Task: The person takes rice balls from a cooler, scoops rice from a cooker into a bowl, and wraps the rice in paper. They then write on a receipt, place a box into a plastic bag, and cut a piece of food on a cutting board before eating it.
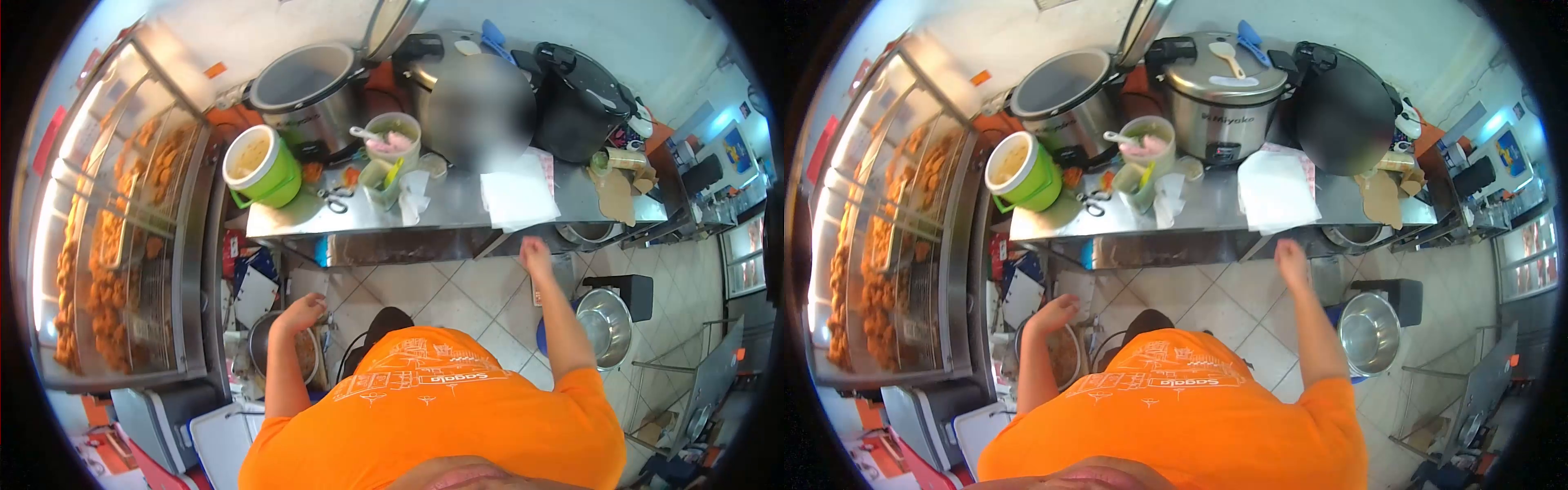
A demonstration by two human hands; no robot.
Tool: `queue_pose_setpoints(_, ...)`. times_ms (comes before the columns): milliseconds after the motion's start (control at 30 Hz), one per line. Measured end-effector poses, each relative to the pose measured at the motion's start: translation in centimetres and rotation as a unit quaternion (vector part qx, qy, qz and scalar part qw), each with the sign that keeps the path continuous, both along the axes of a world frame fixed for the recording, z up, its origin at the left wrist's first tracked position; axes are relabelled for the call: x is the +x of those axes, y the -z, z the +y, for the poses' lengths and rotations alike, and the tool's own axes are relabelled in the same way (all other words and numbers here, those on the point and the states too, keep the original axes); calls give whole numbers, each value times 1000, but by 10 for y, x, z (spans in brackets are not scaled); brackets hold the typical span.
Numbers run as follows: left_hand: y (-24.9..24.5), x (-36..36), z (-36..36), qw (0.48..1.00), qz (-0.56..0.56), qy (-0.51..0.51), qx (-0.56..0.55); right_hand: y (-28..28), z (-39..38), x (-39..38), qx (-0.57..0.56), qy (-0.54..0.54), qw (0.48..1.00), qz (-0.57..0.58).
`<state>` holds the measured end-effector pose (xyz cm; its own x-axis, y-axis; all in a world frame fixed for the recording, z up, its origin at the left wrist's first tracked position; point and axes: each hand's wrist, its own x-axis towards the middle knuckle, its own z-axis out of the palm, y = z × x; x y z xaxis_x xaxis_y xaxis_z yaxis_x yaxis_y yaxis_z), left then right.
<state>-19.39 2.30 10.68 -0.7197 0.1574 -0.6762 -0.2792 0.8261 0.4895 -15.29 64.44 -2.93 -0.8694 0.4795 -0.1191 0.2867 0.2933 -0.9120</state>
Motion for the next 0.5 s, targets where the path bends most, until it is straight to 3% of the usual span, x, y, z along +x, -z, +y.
queue_pose_setpoints(33,-5,-23,8,998,20,-4,64,-30,13,-43,66,22,998,-4)
queue_pose_setpoints(67,-11,-46,17,991,38,-10,129,-72,16,-84,147,28,985,81)
queue_pose_setpoints(100,-25,-72,28,984,105,27,143,-92,34,-131,174,43,978,106)
queue_pose_setpoints(167,-50,-132,49,962,200,13,185,-185,22,-212,196,41,953,228)
queue_pose_setpoints(200,-71,-164,62,946,260,5,195,-212,31,-256,232,40,946,222)
queue_pose_setpoints(300,-183,-248,137,873,422,33,241,-266,46,-368,317,49,925,204)
queue_pose_setpoints(367,-260,-300,195,772,560,151,259,-276,57,-427,353,54,914,194)
queue_pose_setpoints(400,-296,-323,229,736,611,187,222,-276,60,-451,413,58,902,114)
queue_pose_setpoints(433,-329,-341,267,644,683,212,269,-277,64,-471,469,62,880,33)
queue_pose_setpoints(467,-358,-361,302,581,728,244,269,-277,67,-486,473,55,879,35)
queue_pose_setpoints(500,-380,-380,342,551,746,272,256,-271,70,-496,493,29,869,-34)
